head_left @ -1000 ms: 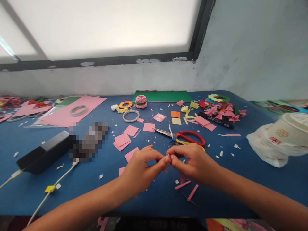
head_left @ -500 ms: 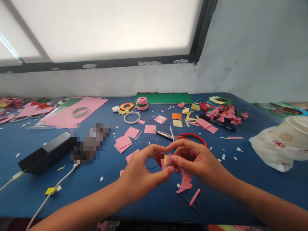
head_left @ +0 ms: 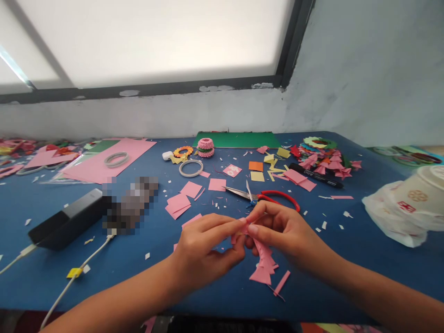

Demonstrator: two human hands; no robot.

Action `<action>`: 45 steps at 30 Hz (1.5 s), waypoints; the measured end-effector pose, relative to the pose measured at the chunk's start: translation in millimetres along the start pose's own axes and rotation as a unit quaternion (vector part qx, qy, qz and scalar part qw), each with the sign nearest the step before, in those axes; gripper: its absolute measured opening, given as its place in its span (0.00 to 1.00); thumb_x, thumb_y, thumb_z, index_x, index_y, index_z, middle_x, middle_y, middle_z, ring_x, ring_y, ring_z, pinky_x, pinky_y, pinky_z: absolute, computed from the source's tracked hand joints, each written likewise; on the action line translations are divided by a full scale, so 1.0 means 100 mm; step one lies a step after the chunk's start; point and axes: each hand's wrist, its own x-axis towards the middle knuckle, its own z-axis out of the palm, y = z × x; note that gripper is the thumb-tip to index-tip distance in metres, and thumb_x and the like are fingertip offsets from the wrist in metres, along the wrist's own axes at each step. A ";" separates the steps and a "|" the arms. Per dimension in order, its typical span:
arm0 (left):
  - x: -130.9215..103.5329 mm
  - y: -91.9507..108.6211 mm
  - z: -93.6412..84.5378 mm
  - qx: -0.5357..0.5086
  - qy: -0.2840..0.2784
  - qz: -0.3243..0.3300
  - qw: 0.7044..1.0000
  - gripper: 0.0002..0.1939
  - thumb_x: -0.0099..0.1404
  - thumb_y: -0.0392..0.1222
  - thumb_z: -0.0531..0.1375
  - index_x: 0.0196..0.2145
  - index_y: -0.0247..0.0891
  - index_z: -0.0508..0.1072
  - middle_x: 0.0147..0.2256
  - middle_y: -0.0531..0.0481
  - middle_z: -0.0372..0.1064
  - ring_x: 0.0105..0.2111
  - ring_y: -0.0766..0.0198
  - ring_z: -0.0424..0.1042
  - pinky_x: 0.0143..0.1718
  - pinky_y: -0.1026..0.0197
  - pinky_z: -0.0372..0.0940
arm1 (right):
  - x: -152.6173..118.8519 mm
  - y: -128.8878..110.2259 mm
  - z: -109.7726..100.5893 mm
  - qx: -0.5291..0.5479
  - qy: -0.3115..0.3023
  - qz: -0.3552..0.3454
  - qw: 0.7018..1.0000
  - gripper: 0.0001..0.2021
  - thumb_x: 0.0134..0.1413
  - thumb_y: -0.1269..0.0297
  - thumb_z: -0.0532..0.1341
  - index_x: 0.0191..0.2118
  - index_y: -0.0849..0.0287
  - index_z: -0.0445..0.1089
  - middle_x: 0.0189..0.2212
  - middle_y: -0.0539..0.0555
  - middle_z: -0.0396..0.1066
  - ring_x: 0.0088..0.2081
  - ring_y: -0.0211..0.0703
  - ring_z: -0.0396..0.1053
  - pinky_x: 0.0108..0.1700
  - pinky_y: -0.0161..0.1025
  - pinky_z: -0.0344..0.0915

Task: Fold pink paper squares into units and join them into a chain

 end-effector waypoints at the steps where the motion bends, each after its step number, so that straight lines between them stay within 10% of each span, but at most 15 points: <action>1: 0.01 0.00 0.00 -0.003 0.005 0.003 1.000 0.10 0.54 0.28 0.61 0.36 0.31 0.74 0.29 0.45 0.75 0.26 0.68 0.73 0.27 0.68 0.70 | 0.00 0.00 0.00 0.010 -0.005 0.003 1.000 0.08 0.51 0.63 0.63 0.33 0.60 0.63 0.24 0.50 0.73 0.27 0.34 0.70 0.29 0.30 0.65; 13: 0.04 0.01 -0.03 -0.046 0.012 0.009 0.999 0.09 0.54 0.27 0.61 0.35 0.31 0.75 0.29 0.43 0.74 0.25 0.66 0.73 0.24 0.67 0.70 | 0.02 0.00 -0.08 0.098 -0.090 0.045 0.990 0.08 0.52 0.65 0.63 0.36 0.60 0.64 0.26 0.51 0.74 0.26 0.32 0.71 0.27 0.28 0.64; 45: 0.00 0.00 -0.03 -0.017 0.049 0.028 0.998 0.14 0.52 0.25 0.62 0.38 0.33 0.75 0.30 0.45 0.74 0.26 0.66 0.73 0.26 0.66 0.71 | -0.03 -0.05 0.01 0.018 0.024 0.028 0.999 0.09 0.46 0.61 0.66 0.31 0.61 0.71 0.24 0.50 0.71 0.26 0.33 0.69 0.29 0.30 0.65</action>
